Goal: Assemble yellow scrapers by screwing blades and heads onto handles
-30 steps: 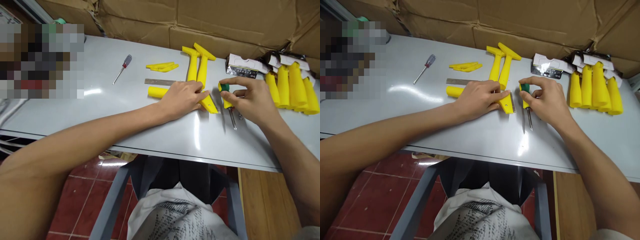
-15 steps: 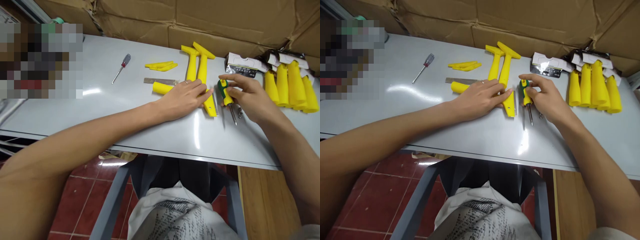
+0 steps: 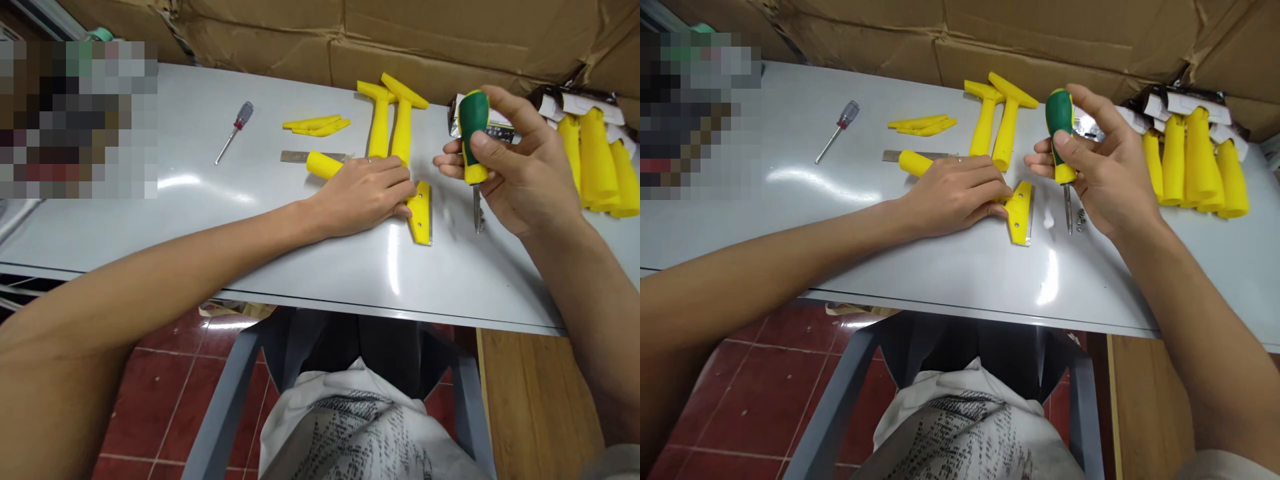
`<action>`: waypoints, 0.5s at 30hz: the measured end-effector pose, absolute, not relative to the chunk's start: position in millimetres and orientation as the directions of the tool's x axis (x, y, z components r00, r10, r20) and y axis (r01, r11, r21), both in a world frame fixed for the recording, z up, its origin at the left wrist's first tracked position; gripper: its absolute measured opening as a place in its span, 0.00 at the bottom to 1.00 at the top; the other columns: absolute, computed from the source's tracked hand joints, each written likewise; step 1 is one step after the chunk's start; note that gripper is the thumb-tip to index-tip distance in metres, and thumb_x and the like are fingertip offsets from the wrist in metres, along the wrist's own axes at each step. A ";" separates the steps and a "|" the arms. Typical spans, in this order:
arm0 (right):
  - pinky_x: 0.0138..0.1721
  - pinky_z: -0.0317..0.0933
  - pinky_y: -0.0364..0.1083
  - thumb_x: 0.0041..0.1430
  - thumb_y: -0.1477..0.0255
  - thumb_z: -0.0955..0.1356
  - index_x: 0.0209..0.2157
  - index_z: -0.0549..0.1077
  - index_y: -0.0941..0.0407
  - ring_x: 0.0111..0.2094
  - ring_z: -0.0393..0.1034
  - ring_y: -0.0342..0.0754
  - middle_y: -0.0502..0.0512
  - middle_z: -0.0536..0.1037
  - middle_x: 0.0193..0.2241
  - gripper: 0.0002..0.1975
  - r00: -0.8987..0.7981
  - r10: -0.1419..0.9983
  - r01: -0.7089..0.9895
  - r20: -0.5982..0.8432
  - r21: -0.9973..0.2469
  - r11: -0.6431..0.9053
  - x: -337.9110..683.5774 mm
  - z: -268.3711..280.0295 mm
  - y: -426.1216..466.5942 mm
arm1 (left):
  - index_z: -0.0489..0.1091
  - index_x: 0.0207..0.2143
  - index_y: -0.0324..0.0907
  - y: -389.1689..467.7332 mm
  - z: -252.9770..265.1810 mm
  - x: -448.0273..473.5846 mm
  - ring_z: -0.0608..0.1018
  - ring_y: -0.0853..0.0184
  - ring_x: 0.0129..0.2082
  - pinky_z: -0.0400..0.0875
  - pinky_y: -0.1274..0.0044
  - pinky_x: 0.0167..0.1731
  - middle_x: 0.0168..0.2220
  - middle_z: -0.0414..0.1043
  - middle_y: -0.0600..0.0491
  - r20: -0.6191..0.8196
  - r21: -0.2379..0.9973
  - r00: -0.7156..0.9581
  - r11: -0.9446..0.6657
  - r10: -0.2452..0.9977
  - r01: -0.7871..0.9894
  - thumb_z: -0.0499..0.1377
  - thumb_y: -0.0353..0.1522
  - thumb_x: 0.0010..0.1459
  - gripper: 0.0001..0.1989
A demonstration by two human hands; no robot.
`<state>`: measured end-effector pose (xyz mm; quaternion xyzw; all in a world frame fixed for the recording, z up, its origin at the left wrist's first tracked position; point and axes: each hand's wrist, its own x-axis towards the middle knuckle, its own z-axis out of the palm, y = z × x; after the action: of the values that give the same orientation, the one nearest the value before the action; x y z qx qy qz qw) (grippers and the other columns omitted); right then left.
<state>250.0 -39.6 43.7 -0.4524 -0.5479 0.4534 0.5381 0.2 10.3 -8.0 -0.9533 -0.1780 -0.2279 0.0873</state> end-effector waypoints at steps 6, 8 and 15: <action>0.51 0.84 0.57 0.58 0.63 0.82 0.57 0.75 0.38 0.56 0.83 0.54 0.45 0.78 0.62 0.27 0.058 0.903 0.174 0.425 -0.895 0.410 242.7 52.0 -47.2 | 0.76 0.49 0.41 9.9 -8.0 1.6 0.80 0.60 0.48 0.68 0.70 0.41 0.45 0.80 0.46 0.462 -0.100 0.838 -0.922 0.289 0.373 0.48 0.47 0.81 0.24; 0.52 0.85 0.57 0.60 0.67 0.81 0.55 0.74 0.38 0.55 0.82 0.52 0.45 0.78 0.58 0.25 0.044 0.863 0.131 0.504 -0.859 0.495 240.1 53.5 -48.9 | 0.76 0.49 0.41 9.5 -7.9 1.8 0.79 0.60 0.48 0.68 0.70 0.41 0.45 0.80 0.46 0.452 -0.108 0.841 -0.918 0.297 0.382 0.47 0.48 0.81 0.25; 0.57 0.84 0.56 0.65 0.56 0.78 0.61 0.71 0.31 0.48 0.82 0.46 0.42 0.61 0.69 0.26 0.083 0.710 0.408 0.699 -0.674 0.616 245.2 35.7 -45.5 | 0.77 0.49 0.41 9.7 -9.1 2.0 0.79 0.60 0.48 0.68 0.70 0.42 0.45 0.80 0.46 0.465 -0.079 0.833 -0.923 0.300 0.376 0.46 0.49 0.81 0.26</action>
<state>245.2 -45.5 35.7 -0.4200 -0.6657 0.1249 0.6041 2.0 9.7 -9.1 -0.9537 -0.1771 -0.2279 0.0839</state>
